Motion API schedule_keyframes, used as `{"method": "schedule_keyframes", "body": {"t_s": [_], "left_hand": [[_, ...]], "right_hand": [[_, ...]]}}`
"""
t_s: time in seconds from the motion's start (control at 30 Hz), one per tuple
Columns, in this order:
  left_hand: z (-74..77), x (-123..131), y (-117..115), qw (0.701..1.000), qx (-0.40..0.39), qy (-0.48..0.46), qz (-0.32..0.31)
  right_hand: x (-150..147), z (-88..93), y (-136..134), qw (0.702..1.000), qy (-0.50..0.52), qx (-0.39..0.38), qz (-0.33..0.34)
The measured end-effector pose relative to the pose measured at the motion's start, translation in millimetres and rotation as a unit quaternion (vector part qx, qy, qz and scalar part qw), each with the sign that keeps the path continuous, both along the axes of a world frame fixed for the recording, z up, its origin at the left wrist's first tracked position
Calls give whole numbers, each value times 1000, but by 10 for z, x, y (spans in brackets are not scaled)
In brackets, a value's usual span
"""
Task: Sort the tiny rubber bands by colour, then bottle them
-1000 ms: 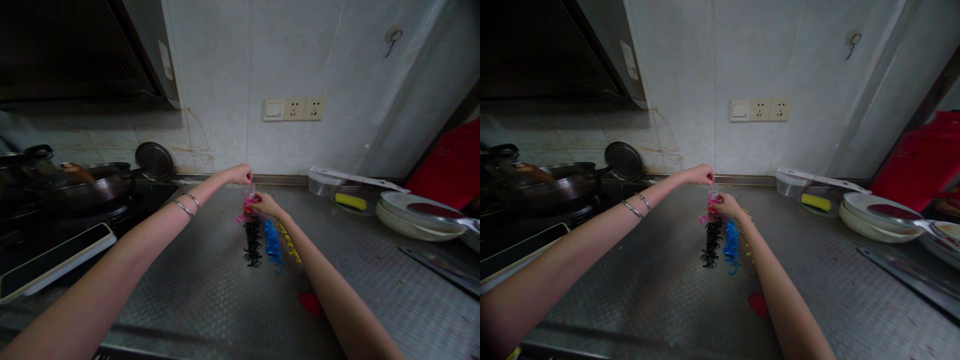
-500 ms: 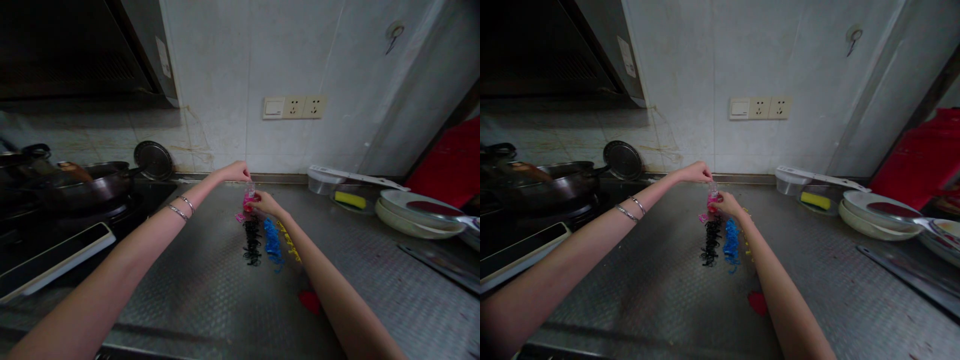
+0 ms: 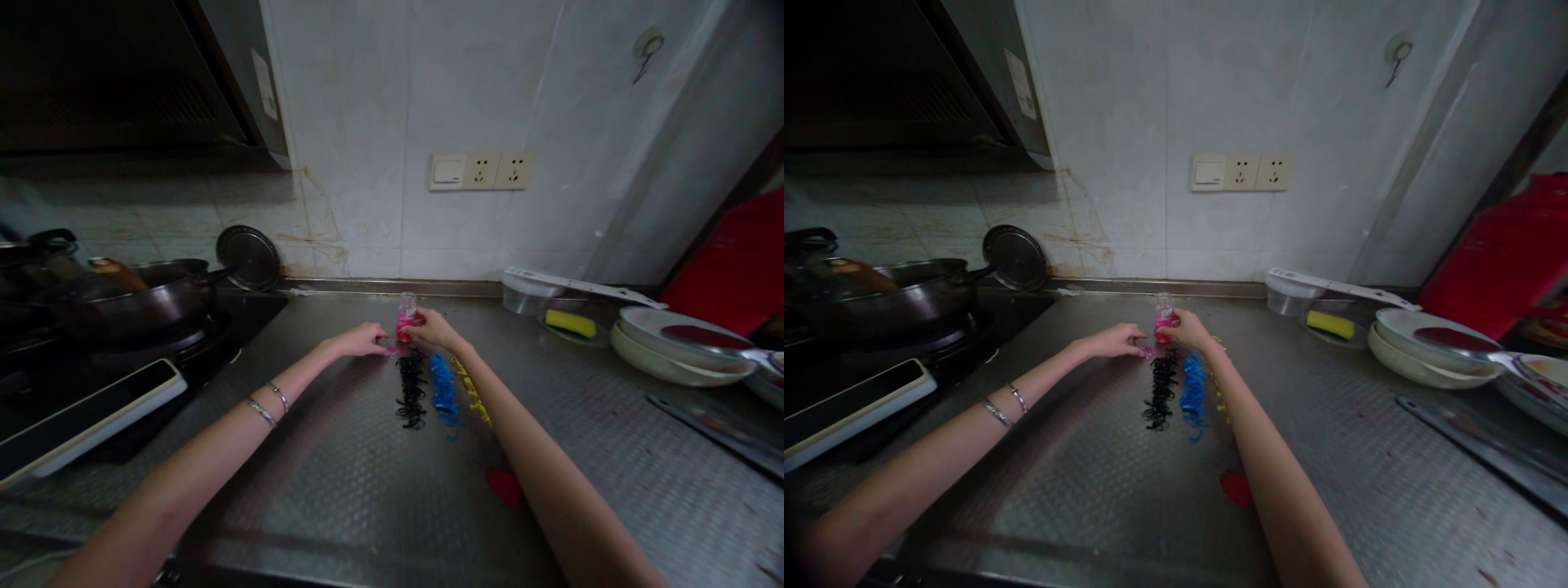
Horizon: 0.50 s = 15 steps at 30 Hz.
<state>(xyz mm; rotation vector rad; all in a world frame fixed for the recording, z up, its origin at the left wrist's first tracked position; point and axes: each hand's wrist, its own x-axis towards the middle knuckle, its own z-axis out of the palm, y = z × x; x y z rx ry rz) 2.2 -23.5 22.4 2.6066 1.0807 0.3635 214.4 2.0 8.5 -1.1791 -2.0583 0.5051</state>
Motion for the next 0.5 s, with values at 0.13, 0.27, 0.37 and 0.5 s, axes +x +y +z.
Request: {"method": "schedule_keyframes", "body": {"t_s": [0.13,0.27,0.37,0.5], "left_hand": [[-70,37,0,1000,-3,-2,-17],[-106,93,12,999,12,-9,-31],[-124,127,30,999,15,-25,-36],[-119,156,57,999,12,-32,-25]], "right_hand": [[3,4,3,1000,-11,-6,-4],[4,2,6,1000,-9,-8,-4],[5,-2,6,1000,-5,-6,-6],[4,2,-1,1000,-4,-6,-4]]}}
